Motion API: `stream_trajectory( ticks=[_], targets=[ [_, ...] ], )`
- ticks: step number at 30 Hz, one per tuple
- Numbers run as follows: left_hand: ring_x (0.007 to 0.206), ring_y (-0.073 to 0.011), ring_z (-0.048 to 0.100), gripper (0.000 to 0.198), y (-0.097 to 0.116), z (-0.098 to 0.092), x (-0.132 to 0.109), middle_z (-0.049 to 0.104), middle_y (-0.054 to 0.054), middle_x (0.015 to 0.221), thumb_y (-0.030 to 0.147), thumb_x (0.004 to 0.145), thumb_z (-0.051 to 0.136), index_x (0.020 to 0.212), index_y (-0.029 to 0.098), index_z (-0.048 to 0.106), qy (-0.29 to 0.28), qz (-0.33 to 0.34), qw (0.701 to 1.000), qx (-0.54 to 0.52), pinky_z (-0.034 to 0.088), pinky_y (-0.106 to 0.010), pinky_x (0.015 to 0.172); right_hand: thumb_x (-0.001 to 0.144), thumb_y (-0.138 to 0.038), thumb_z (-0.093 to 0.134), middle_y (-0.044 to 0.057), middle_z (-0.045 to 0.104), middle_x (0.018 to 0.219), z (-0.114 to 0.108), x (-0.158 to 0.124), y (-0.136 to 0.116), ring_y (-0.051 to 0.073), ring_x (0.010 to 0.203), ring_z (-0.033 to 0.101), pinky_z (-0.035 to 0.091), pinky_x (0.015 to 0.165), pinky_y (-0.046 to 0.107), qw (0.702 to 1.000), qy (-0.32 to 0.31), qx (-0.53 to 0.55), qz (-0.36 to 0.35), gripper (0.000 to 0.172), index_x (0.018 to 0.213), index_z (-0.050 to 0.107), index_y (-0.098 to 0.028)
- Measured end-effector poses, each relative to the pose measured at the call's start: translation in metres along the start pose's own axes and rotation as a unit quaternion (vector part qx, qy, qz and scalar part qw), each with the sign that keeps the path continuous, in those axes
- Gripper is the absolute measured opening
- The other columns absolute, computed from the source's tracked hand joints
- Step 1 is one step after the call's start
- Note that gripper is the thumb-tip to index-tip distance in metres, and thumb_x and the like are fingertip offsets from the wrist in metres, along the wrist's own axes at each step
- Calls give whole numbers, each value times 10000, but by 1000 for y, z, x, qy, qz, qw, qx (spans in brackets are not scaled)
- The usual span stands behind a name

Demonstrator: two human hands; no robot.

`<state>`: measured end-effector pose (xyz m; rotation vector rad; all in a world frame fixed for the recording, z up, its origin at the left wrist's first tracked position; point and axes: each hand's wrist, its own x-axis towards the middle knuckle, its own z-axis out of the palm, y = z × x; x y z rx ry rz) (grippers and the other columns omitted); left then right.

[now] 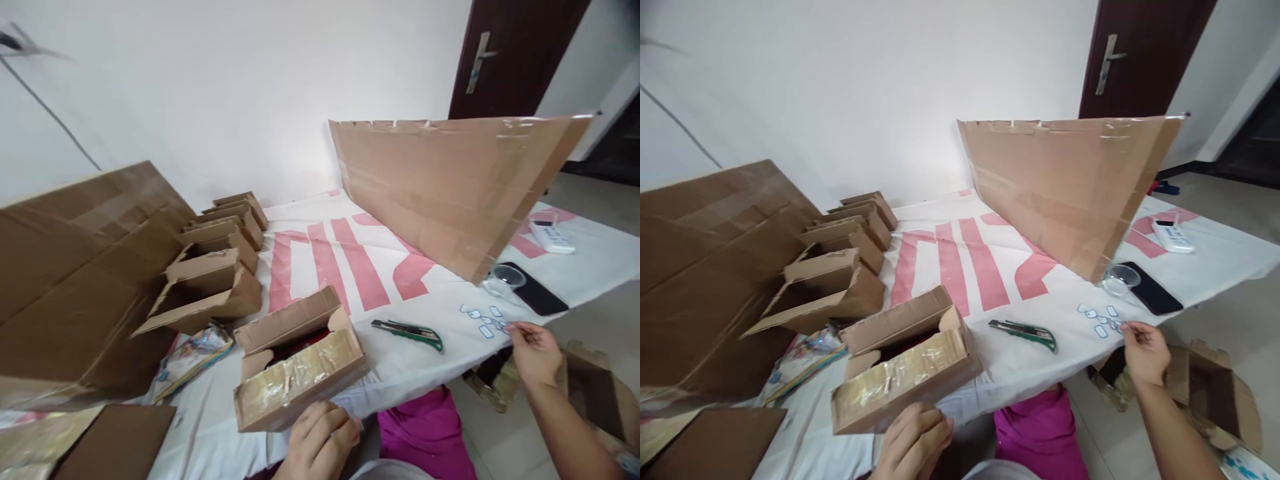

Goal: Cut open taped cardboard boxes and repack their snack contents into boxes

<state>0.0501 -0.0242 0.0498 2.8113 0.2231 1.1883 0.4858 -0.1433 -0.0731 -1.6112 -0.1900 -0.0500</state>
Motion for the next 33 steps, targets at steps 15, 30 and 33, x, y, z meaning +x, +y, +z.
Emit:
stream_trajectory(
  ticks=[15, 30, 33],
  targets=[
    [941, -180, 699, 313, 12, 51, 13, 704, -109, 993, 176, 888, 603, 1190, 169, 523, -17, -35, 998, -46, 603, -273, 794, 792, -448, 686, -20, 589, 685, 20, -148, -92, 128, 658, 552, 442, 638, 264, 831, -532, 94, 130, 275, 837, 620, -185],
    [1005, -209, 615, 258, 3, 58, -5, 665, -116, 1030, 163, 867, 632, 1115, 119, 572, -21, 17, 999, -22, 543, -342, 835, 716, -370, 727, -54, 527, 670, 41, -186, -102, 96, 607, 470, 375, 587, 226, 799, -576, 106, 138, 273, 743, 511, -204],
    [946, -187, 635, 167, 1, 53, -11, 678, -97, 967, 190, 907, 578, 1060, 126, 598, -15, 2, 1000, 4, 536, -312, 826, 777, -324, 601, -19, 593, 701, 29, -153, -76, 145, 662, 560, 449, 637, 266, 899, -432, -51, -41, 119, 753, 551, -219]
  ],
)
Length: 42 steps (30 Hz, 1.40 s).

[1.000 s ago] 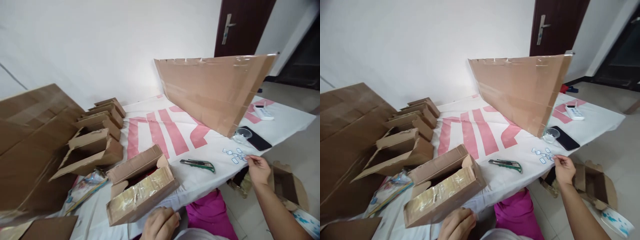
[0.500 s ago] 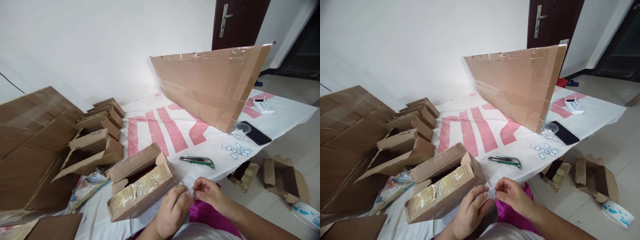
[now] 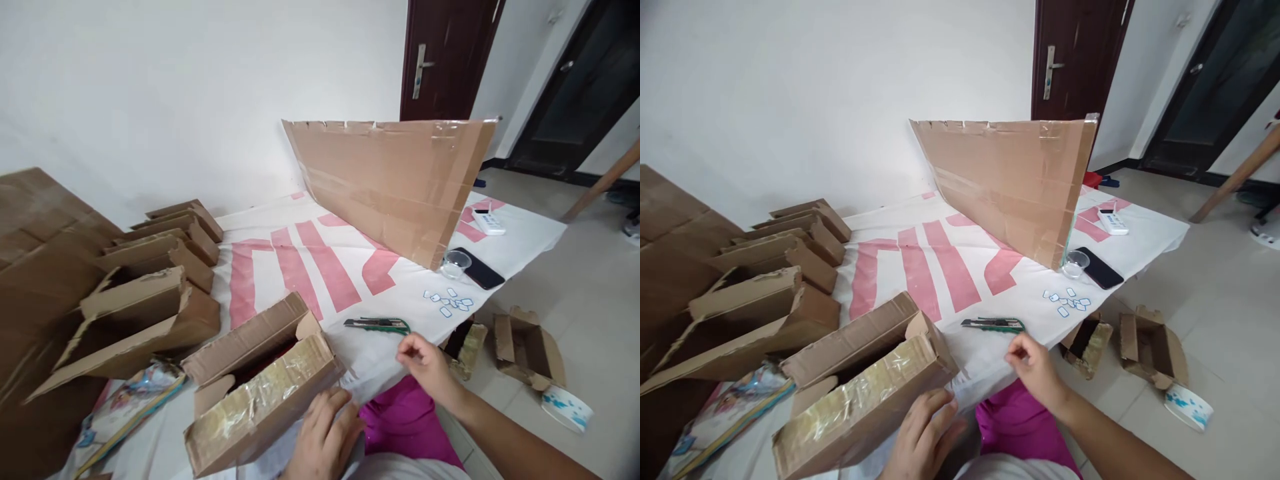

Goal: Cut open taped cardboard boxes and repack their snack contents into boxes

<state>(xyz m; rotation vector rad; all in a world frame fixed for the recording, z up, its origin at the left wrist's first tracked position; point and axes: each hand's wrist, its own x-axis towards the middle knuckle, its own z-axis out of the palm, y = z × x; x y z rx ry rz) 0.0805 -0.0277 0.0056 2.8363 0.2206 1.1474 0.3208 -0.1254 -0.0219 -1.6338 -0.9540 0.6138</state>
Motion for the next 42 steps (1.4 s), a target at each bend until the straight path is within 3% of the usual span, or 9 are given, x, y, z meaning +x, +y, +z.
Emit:
stream_trajectory(
  ticks=[5, 15, 20, 23, 27, 30, 35, 38, 42],
  targets=[
    [895, -168, 657, 165, -4, -1, -13, 688, -78, 936, 168, 947, 477, 1034, 158, 616, -11, -26, 1000, 3, 526, -281, 818, 771, -294, 534, 20, 641, 744, -50, 7, 53, 193, 651, 603, 487, 653, 334, 976, 143, -167, -7, 70, 767, 561, -229],
    [899, -163, 671, 202, 1, 2, -13, 694, -85, 982, 146, 946, 452, 1080, 194, 595, -73, -53, 995, -42, 540, -292, 852, 864, -325, 509, 111, 618, 1118, -56, -5, 72, 204, 850, 636, 569, 697, 340, 959, 149, -234, -65, 191, 936, 642, -209],
    [959, -200, 652, 178, -6, -38, -9, 688, -99, 940, 122, 888, 537, 1042, 167, 614, -22, 29, 999, -20, 549, -304, 820, 844, -345, 555, 123, 542, 1165, -73, -3, 69, 164, 736, 614, 577, 656, 339, 926, 207, -294, -113, 238, 1008, 639, -195],
    [1005, -238, 627, 261, -21, -81, -6, 672, -86, 966, 83, 804, 624, 1039, 197, 620, 42, -34, 997, 53, 524, -375, 850, 865, -302, 535, 92, 581, 1047, -74, 3, 51, 174, 759, 604, 552, 698, 336, 908, 233, -296, -182, 171, 978, 617, -203],
    [995, -268, 608, 209, -50, -124, -13, 663, -101, 1038, 277, 874, 567, 1061, 207, 628, 132, -326, 921, 164, 485, -424, 844, 889, -218, 527, 49, 617, 914, -52, 12, 19, 188, 825, 612, 520, 724, 315, 918, 149, -248, -270, 79, 933, 592, -228],
    [907, -240, 644, 352, -58, -135, -27, 700, -76, 950, 415, 949, 422, 1162, 201, 603, 119, -464, 877, 31, 504, -370, 773, 888, -159, 524, 49, 621, 903, -26, 18, -3, 200, 867, 613, 511, 762, 334, 915, 68, -216, -332, 112, 947, 586, -230],
    [689, -175, 606, 313, -33, -134, -37, 641, -26, 666, 373, 976, 399, 1075, 200, 641, 28, -332, 930, -155, 494, -295, 667, 877, -97, 529, 73, 606, 945, 13, 31, -44, 202, 899, 599, 513, 761, 341, 900, -15, -160, -405, 191, 1023, 575, -211],
    [746, -179, 587, 127, -20, -130, -30, 648, -42, 748, 231, 905, 563, 984, 220, 661, -54, -272, 960, -51, 485, -284, 661, 879, -98, 532, 83, 609, 969, 33, 41, -75, 209, 940, 592, 510, 787, 350, 888, -43, -127, -440, 215, 1063, 563, -206],
    [904, -218, 607, 213, -20, -125, -21, 656, -89, 978, 191, 881, 574, 1089, 220, 614, -81, -265, 958, 79, 499, -354, 763, 933, -224, 504, 94, 641, 1026, 64, 51, -109, 226, 1008, 581, 486, 872, 396, 853, -166, -146, -473, 166, 1088, 562, -208]
  ],
)
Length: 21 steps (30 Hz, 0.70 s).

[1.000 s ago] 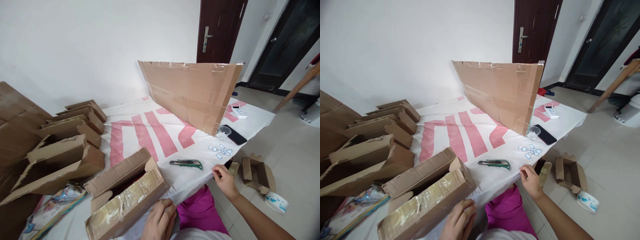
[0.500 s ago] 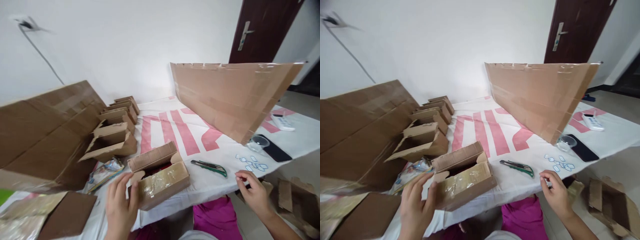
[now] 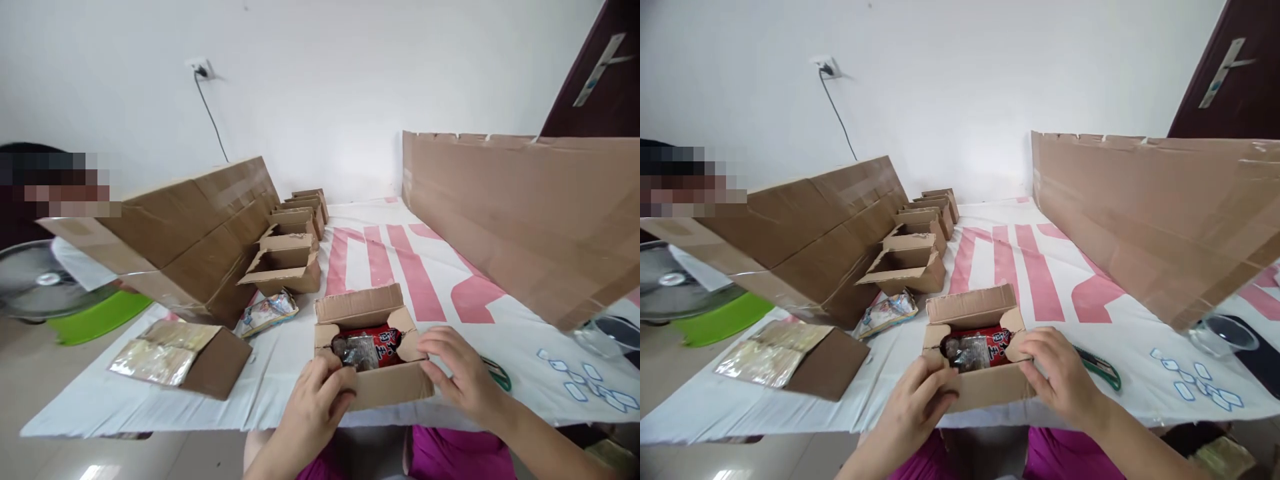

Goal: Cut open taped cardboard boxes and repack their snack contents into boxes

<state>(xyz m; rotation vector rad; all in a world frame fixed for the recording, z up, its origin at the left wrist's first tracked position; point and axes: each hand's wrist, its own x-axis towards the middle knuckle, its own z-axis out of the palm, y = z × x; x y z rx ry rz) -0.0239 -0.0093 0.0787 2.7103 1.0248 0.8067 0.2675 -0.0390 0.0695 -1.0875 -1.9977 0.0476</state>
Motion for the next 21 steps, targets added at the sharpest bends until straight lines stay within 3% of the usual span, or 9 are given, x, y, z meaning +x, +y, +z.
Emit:
stream_trajectory(
  ticks=[3, 7, 10, 14, 17, 21],
  targets=[
    [1058, -268, 604, 364, 0, -2, 9, 680, -94, 1072, 191, 846, 603, 1206, 211, 548, -53, -4, 998, 31, 391, -532, 1001, 933, -449, 502, 101, 663, 1047, 14, 22, -5, 284, 1147, 531, 378, 1024, 502, 990, -139, -18, -27, 308, 1085, 601, -200],
    [1120, -288, 582, 166, 1, -13, 15, 684, -44, 922, 337, 829, 635, 955, 229, 641, -86, -11, 994, 73, 118, -637, 1138, 878, -608, 500, 68, 666, 865, 20, 33, -6, 308, 1140, 525, 217, 1103, 598, 972, -216, -77, -39, 425, 841, 646, -210],
    [1237, -331, 495, 262, -3, -23, 12, 649, -82, 1070, 481, 817, 631, 839, 219, 646, -65, -17, 989, 128, 68, -637, 1141, 881, -571, 526, 61, 642, 891, 10, 32, -2, 272, 1044, 546, 252, 1087, 580, 974, -182, -115, -70, 371, 855, 643, -220],
    [1325, -376, 389, 342, -17, -29, 2, 513, -124, 1366, 455, 833, 621, 1103, 245, 634, -66, -26, 982, 174, 241, -617, 1074, 879, -386, 593, 66, 640, 931, -6, 22, 14, 243, 961, 550, 387, 984, 478, 983, -54, -159, -69, 166, 896, 621, -223],
    [1261, -357, 444, 592, -30, -26, -2, 501, -134, 1361, 485, 814, 640, 1348, 277, 494, -71, -52, 982, 166, 361, -552, 1005, 876, -243, 576, 50, 650, 868, -9, 8, 27, 233, 902, 562, 431, 891, 438, 983, 5, -181, -19, 47, 839, 596, -224],
    [1133, -336, 504, 802, -41, -19, 1, 537, -114, 1240, 589, 701, 712, 1399, 297, 448, -64, -112, 983, 134, 440, -484, 915, 907, -211, 526, 37, 656, 860, -5, -10, 37, 220, 914, 588, 468, 829, 380, 989, -7, -143, 26, 71, 918, 594, -228]
  ],
)
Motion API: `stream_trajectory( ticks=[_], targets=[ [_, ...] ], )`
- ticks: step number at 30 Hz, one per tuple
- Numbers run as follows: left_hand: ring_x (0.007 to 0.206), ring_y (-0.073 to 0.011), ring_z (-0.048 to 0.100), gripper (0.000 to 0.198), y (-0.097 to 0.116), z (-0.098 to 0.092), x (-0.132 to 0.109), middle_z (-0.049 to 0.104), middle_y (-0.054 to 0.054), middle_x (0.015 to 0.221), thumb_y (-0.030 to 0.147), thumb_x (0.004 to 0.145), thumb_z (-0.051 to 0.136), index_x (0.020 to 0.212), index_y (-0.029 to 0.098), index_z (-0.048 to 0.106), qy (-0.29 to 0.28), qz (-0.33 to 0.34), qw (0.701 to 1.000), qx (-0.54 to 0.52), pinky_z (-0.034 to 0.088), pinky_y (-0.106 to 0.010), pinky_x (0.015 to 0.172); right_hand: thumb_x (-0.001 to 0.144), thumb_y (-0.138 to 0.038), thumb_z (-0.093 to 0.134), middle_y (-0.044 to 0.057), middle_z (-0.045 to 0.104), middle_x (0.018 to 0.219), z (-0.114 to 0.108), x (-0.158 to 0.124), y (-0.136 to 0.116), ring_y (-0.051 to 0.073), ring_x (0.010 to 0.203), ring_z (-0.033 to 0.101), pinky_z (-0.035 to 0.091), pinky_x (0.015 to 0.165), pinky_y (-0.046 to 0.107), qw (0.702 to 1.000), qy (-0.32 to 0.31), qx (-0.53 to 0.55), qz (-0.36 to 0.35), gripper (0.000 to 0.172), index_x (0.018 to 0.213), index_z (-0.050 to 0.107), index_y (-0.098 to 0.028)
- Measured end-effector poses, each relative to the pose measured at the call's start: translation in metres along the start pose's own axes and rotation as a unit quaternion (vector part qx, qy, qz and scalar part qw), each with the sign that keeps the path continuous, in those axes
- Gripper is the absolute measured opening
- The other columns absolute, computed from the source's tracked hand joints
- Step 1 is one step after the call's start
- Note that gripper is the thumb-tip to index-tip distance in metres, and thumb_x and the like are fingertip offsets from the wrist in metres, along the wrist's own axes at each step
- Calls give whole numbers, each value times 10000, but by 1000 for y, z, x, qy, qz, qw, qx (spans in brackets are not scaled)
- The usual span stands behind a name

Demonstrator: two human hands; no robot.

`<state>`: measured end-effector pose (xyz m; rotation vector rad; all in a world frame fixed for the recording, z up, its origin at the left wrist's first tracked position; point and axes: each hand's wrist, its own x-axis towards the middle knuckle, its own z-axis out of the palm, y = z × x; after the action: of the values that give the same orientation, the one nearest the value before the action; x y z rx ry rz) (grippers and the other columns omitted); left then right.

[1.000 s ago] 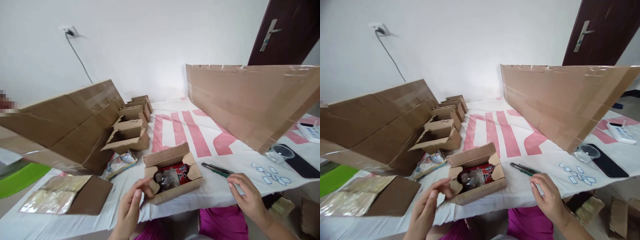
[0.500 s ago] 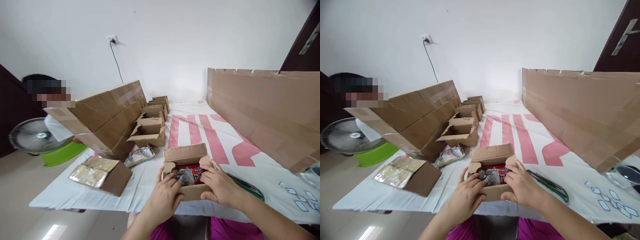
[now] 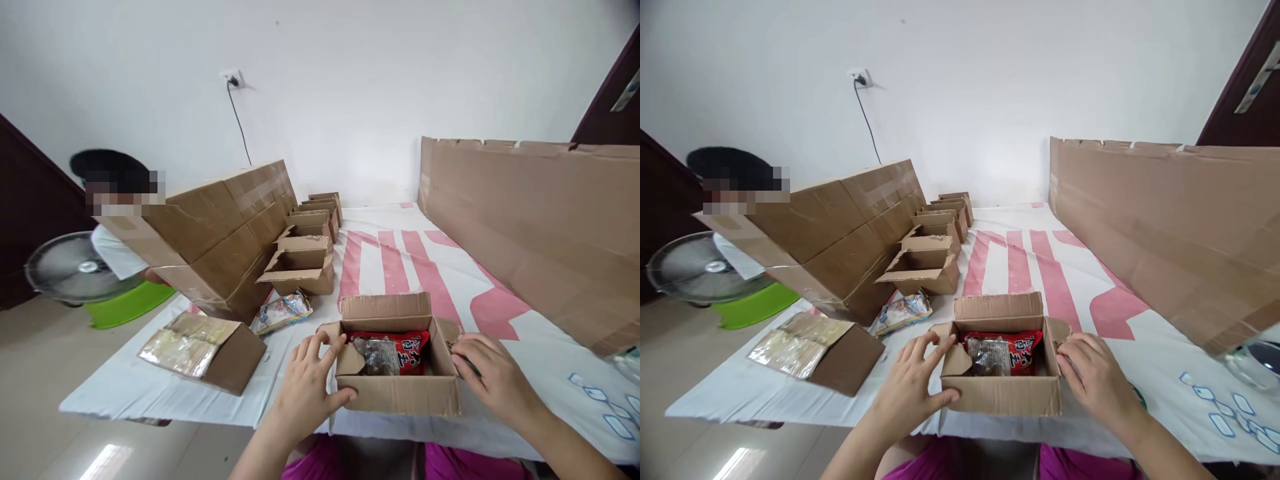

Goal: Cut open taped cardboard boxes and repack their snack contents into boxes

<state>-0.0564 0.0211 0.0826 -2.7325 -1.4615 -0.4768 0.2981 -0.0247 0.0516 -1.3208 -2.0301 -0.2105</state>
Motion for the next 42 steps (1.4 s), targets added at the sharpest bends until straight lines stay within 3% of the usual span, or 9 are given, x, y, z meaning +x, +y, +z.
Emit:
stream_trajectory(
  ticks=[5, 12, 17, 23, 27, 30, 33, 37, 42],
  targets=[
    [1073, -309, 535, 699, 1, 0, 10, 561, -94, 1136, 562, 678, 741, 1287, 277, 550, -56, -22, 996, -68, 472, -456, 879, 928, -216, 481, 37, 635, 867, 0, -1, -3, 205, 869, 599, 496, 745, 343, 996, -43, 60, 43, 103, 923, 581, -237],
    [1267, -381, 468, 718, -3, 4, 12, 452, -165, 1392, 478, 537, 858, 1140, 225, 560, 0, 15, 990, -140, 453, -540, 984, 901, -212, 505, 68, 634, 894, -11, 32, -13, 231, 888, 596, 503, 772, 381, 998, -45, 49, 20, 110, 836, 591, -229],
    [1382, -388, 356, 715, -10, 21, 4, 291, -228, 1517, 450, 635, 827, 1202, 214, 462, 9, 18, 967, -255, 428, -542, 1028, 838, -206, 604, 74, 669, 956, -1, 61, -31, 241, 887, 615, 494, 784, 390, 986, -165, 2, 2, 113, 946, 636, -214],
    [1424, -393, 271, 868, -15, 56, -6, 247, -205, 1535, 654, 646, 703, 1329, 262, 339, 82, 7, 918, -388, 319, -603, 1099, 821, -234, 643, 103, 687, 1010, 33, 81, -45, 276, 955, 627, 460, 837, 402, 949, -313, -50, -7, 227, 1040, 653, -177],
    [1428, -399, 254, 918, -13, 63, -7, 220, -207, 1535, 659, 638, 703, 1364, 257, 309, 85, 2, 906, -415, 294, -614, 1110, 743, -371, 730, 136, 664, 1089, 46, 84, -41, 321, 1034, 600, 424, 891, 442, 929, -366, -50, 2, 420, 1096, 658, -156],
    [1431, -391, 248, 946, -12, 64, -6, 215, -201, 1535, 672, 639, 695, 1386, 261, 284, 86, -1, 900, -427, 291, -611, 1113, 753, -332, 715, 135, 661, 1030, 47, 84, -39, 320, 1040, 588, 393, 911, 446, 923, -379, -62, -6, 285, 976, 702, -154],
    [1434, -384, 247, 902, -11, 67, -7, 223, -189, 1537, 675, 656, 687, 1366, 259, 316, 98, -12, 895, -434, 313, -594, 1109, 794, -213, 642, 103, 655, 936, 46, 82, -40, 283, 986, 592, 395, 869, 419, 925, -371, -74, -28, 111, 880, 702, -178],
    [1416, -381, 294, 814, -7, 71, -9, 235, -185, 1537, 680, 655, 693, 1273, 247, 388, 101, -42, 883, -456, 394, -542, 1068, 835, -172, 584, 48, 647, 886, 40, 81, -42, 222, 900, 585, 412, 786, 364, 951, -306, -9, -43, 79, 807, 647, -209],
    [1396, -384, 334, 765, -16, 63, -9, 264, -194, 1523, 697, 653, 685, 1201, 239, 413, 111, -57, 882, -455, 393, -541, 1063, 923, -216, 495, 52, 679, 916, 9, 77, -34, 226, 938, 603, 435, 864, 406, 995, -21, 89, -37, 144, 841, 613, -227]
  ],
)
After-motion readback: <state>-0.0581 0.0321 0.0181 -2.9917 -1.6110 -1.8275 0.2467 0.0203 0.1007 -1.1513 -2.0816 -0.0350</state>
